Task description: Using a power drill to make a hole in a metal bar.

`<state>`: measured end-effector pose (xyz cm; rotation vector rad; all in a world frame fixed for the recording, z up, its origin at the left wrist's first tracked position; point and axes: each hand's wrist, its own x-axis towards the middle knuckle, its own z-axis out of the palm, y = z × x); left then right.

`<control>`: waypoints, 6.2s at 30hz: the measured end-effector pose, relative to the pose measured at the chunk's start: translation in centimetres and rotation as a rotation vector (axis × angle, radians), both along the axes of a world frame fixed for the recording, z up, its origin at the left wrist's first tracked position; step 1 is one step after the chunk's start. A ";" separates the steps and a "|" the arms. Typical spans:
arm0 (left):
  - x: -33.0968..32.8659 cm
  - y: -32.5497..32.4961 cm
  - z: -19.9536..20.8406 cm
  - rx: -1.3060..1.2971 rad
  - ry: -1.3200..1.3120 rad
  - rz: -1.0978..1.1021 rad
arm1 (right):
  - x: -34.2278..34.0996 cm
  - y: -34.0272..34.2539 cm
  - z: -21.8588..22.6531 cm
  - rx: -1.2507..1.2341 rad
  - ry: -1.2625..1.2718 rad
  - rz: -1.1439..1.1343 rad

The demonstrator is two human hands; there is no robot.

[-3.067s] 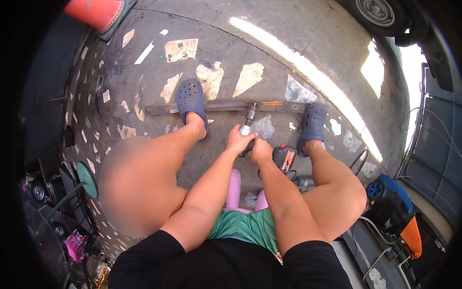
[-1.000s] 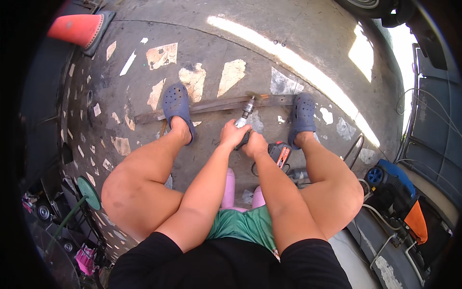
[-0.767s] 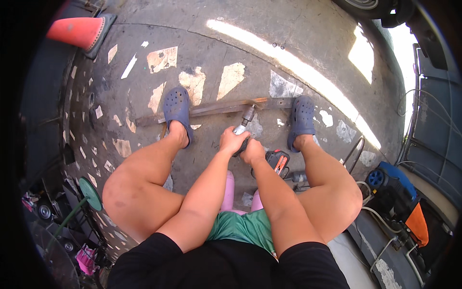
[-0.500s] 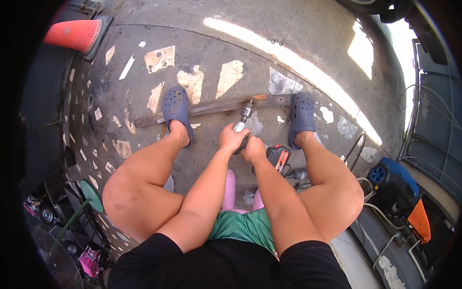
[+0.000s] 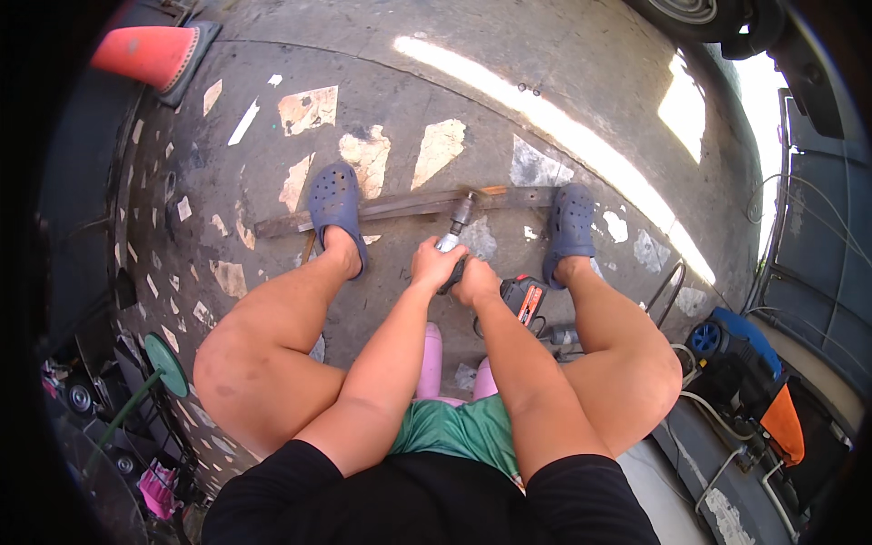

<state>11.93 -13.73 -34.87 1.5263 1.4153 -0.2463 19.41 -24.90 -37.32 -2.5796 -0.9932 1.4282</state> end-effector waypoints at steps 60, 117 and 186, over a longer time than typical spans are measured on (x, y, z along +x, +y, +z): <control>0.4 9.1 -2.1 0.587 0.063 -0.768 | 1.9 -5.0 3.6 0.192 -0.142 -0.529; 3.8 1.6 -3.1 0.610 -0.117 -0.666 | 1.8 -4.5 3.0 0.122 -0.302 -0.451; 6.5 -0.6 -0.5 0.085 -0.265 -0.202 | 2.5 -2.8 3.3 0.034 -0.223 -0.298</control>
